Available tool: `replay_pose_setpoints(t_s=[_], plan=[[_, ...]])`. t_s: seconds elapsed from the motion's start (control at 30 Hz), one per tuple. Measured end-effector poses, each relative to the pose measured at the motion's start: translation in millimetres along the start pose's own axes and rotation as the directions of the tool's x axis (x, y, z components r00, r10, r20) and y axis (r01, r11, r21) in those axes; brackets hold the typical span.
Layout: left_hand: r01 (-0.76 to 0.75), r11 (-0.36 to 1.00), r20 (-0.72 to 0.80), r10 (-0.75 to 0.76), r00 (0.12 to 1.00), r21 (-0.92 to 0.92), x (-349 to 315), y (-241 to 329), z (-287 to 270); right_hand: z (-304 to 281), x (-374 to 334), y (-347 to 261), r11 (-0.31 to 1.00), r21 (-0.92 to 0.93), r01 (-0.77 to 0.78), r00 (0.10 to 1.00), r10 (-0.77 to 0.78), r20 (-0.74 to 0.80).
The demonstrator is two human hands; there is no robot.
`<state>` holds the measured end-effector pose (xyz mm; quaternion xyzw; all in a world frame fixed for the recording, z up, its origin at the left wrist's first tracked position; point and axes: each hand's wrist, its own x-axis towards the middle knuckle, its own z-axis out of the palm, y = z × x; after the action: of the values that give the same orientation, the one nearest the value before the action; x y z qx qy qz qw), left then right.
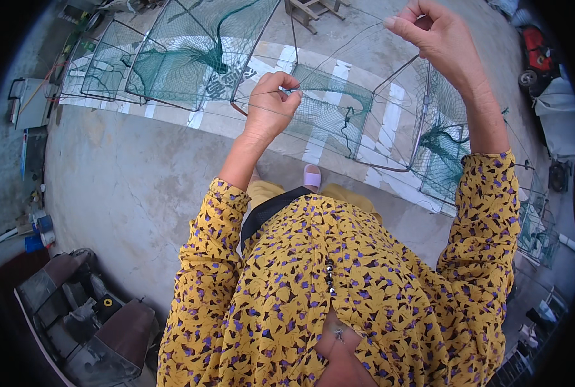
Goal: The person ties various sections of a large green mesh netting to a wire frame by hand, moving along the length of the structure to secure different points.
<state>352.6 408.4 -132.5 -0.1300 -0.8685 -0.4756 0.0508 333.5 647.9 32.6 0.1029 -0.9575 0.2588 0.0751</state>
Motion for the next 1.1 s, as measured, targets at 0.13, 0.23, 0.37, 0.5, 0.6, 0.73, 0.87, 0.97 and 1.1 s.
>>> replay_pose_setpoints(t_s=[0.13, 0.23, 0.37, 0.5, 0.6, 0.73, 0.87, 0.97, 1.1], plan=[[0.074, 0.996, -0.009, -0.074, 0.997, -0.042, 6.7, -7.1, 3.6, 34.0, 7.5, -31.9, 0.858, 0.497, -0.126, 0.992, 0.097, 0.085], [0.247, 0.921, 0.053, -0.243, 0.969, -0.302, 3.2, -5.0, 3.5, 71.6, 7.8, -49.9, 0.546, 0.823, -0.155, 0.985, 0.020, 0.172], [0.449, 0.731, 0.193, -0.412, 0.891, -0.514, 4.2, 7.9, -1.9, 102.1, 3.0, -43.3, 0.922, 0.386, -0.045, 0.940, -0.092, 0.329], [0.505, 0.717, 0.186, -0.479, 0.858, -0.481, 5.6, 13.6, -1.6, 127.6, -0.9, -25.2, 0.942, 0.305, -0.138, 0.919, 0.007, 0.393], [0.518, 0.695, 0.210, -0.483, 0.850, -0.498, 6.0, 12.1, -0.9, 139.8, 0.3, -11.7, 0.928, 0.290, -0.233, 0.887, 0.081, 0.454], [0.525, 0.692, 0.222, -0.484, 0.847, -0.496, 7.2, 13.5, -0.5, 132.0, -2.1, -19.6, 0.906, 0.288, -0.310, 0.852, 0.130, 0.508], [0.540, 0.688, 0.221, -0.502, 0.837, -0.485, 7.2, 15.6, 0.2, 131.8, -4.7, -22.0, 0.894, 0.290, -0.342, 0.854, 0.166, 0.493], [0.535, 0.675, 0.239, -0.487, 0.840, -0.508, 7.1, 17.1, 0.2, 134.9, -5.6, -20.2, 0.895, 0.291, -0.337, 0.859, 0.166, 0.485], [0.524, 0.678, 0.240, -0.473, 0.848, -0.516, 8.3, 14.3, -0.2, 137.7, -6.4, -20.8, 0.884, 0.317, -0.343, 0.891, 0.199, 0.408]])
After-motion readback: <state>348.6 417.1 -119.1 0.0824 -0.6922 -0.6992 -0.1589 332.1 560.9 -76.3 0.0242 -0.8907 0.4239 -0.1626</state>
